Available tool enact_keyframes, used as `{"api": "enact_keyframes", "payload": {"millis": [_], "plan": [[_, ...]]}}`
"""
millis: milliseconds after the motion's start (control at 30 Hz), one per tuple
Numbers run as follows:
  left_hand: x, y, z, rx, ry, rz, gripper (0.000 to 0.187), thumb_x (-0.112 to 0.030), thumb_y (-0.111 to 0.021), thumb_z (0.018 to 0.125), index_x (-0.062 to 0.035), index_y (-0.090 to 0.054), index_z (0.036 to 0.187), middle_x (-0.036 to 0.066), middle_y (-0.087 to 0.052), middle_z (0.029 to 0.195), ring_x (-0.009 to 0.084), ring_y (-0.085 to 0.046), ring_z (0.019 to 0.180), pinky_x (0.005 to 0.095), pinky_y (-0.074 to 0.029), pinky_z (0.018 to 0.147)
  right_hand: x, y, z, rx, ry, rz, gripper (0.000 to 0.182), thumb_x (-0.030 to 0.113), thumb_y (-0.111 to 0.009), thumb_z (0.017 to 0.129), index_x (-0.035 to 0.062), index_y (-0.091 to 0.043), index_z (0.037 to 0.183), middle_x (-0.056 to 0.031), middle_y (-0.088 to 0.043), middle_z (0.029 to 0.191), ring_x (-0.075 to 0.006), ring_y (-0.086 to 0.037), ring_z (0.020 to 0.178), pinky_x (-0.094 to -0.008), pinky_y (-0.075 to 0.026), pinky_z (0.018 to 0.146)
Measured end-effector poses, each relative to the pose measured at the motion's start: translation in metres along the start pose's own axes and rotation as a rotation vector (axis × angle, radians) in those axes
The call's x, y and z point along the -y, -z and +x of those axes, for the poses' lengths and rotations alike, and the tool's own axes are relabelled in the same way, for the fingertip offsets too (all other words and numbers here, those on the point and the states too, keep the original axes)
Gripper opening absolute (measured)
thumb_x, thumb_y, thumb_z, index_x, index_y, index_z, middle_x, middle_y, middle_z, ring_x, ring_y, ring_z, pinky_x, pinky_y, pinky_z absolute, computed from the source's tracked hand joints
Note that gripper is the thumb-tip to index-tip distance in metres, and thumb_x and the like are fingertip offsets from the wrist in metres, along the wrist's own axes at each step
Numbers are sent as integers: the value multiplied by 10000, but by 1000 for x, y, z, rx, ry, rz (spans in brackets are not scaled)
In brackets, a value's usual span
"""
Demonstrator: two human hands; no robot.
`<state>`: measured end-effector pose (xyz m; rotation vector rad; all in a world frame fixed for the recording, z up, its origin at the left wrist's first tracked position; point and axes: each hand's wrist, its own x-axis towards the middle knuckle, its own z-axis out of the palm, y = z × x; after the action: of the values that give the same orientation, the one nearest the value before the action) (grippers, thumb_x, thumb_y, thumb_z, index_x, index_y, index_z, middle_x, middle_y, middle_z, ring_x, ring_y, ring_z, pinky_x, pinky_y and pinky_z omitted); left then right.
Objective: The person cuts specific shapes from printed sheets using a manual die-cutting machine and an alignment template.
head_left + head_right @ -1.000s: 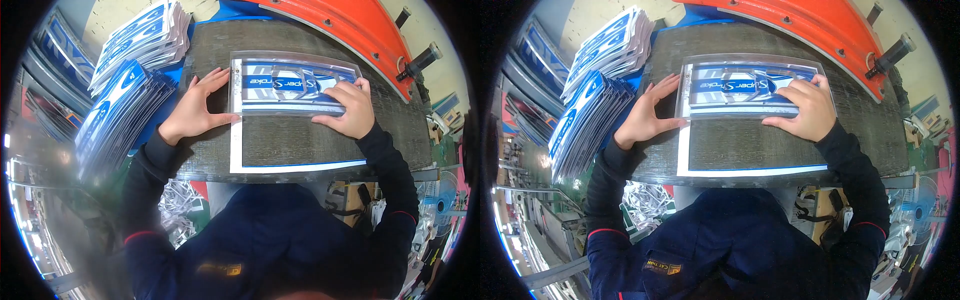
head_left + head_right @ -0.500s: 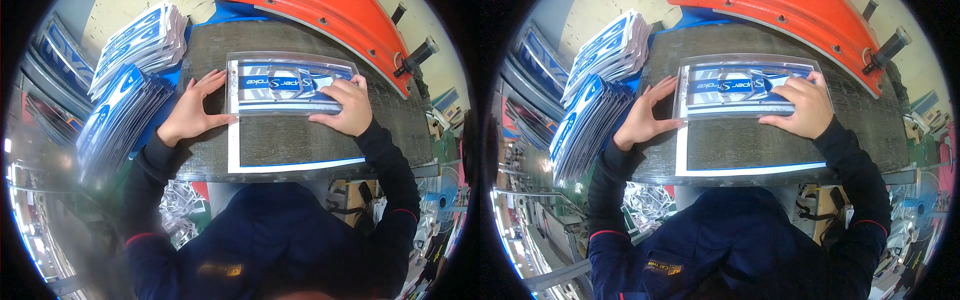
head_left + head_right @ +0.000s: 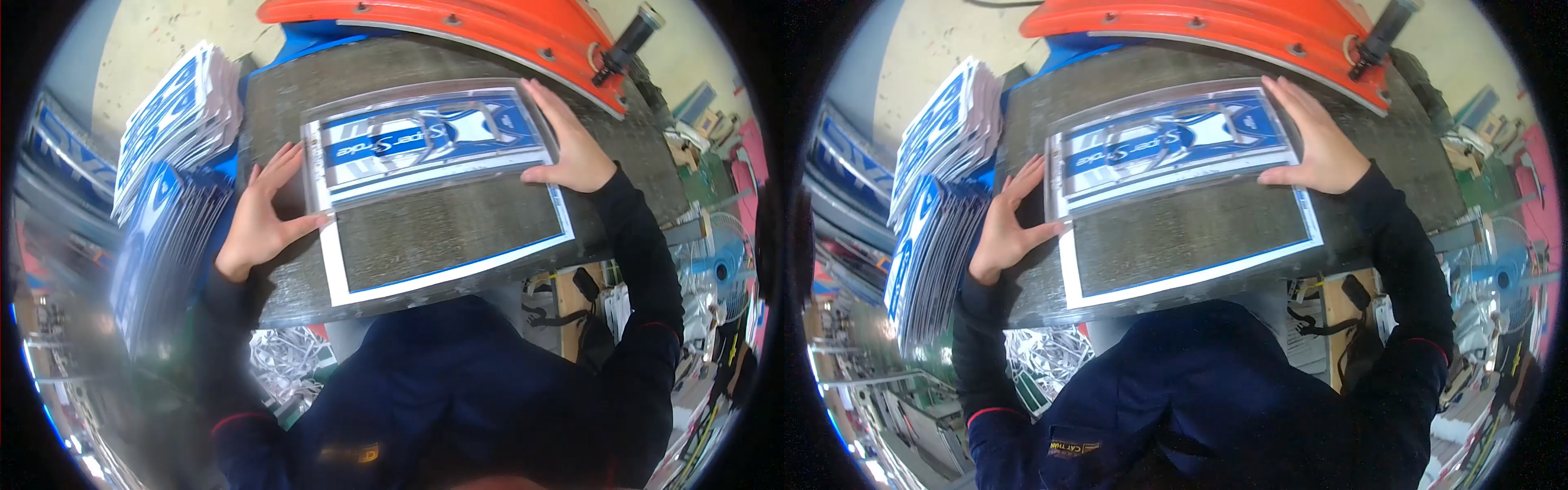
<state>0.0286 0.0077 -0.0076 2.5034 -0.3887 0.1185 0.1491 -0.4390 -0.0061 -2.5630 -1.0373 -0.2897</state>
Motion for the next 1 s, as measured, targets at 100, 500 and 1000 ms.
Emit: {"api": "enact_keyframes", "payload": {"millis": [100, 500, 1000], "plan": [[-2, 1, 0, 13, 14, -28, 937, -294, -896, 679, -12, -477, 1469, 182, -446, 1545, 337, -288, 1508, 624, -102, 1192, 4, -6, -9, 35, -8, 204, 1141, 369, -903, 683, 74, -256, 1575, -242, -388, 1527, -400, -376, 1408, -481, -303, 1171], [-2, 2, 2, 27, 34, -78, 1013, -443, -893, 663, 21, -474, 1460, 226, -452, 1528, 351, -290, 1505, 567, -94, 1204, -5, -13, -9, -22, 20, 199, 1045, 360, -887, 724, 79, -316, 1552, -197, -460, 1474, -369, -450, 1350, -452, -358, 1137], [-3, 1, 2, 13, 48, -102, 955, -349, -885, 661, 33, -496, 1445, 230, -453, 1526, 336, -332, 1486, 542, -72, 1216, -7, -16, -10, 27, -57, 234, 1064, 344, -891, 701, 153, -310, 1572, -148, -363, 1592, -376, -261, 1500, -504, -232, 1221]]}}
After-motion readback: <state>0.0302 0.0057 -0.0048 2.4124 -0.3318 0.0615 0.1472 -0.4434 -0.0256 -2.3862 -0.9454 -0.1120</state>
